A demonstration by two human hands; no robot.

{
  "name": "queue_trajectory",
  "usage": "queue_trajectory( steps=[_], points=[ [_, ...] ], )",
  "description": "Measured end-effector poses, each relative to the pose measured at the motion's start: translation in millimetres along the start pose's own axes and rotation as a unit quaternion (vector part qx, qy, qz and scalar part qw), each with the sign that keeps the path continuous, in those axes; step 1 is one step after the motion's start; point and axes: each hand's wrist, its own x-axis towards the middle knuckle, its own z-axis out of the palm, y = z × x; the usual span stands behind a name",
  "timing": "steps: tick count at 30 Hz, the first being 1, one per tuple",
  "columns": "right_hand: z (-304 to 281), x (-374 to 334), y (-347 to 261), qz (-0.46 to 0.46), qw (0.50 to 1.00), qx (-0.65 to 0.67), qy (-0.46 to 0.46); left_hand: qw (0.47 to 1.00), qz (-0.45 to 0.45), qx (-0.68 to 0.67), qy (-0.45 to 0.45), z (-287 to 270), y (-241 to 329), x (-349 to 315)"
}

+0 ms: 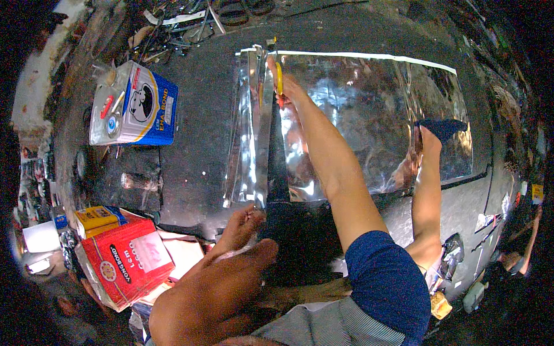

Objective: The person sits on the floor and uses yellow-handled scissors to cut a large transparent plastic sheet into long strips. The person repeatedly cuts along the sheet, separating narrow strips and placing them aside on the floor.

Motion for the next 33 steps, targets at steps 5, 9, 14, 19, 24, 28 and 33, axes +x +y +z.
queue_trajectory(
  steps=[5,9,14,19,24,28,33],
  points=[
    [6,-23,-10,-0.019,0.997,-0.006,0.07,0.92,0.068,0.303,0.239,-34,-73,20],
    [-35,-56,34,-0.004,0.999,0.027,0.036,0.817,0.246,0.405,0.328,-20,-53,57],
    [-6,-193,89,-0.007,0.989,0.144,-0.008,0.989,0.066,-0.072,0.108,15,-104,150],
    [-17,-349,173,0.09,0.981,0.169,-0.027,0.981,-0.037,0.041,0.186,65,-23,140],
    [9,-428,200,0.194,0.94,0.243,-0.138,0.994,-0.022,0.057,0.093,42,-59,157],
    [29,-440,205,0.203,0.941,0.235,-0.137,0.996,-0.017,0.048,0.072,48,-56,147],
    [38,-411,213,0.228,0.951,0.149,-0.147,0.995,-0.009,0.032,0.089,48,-58,146]
  ],
)
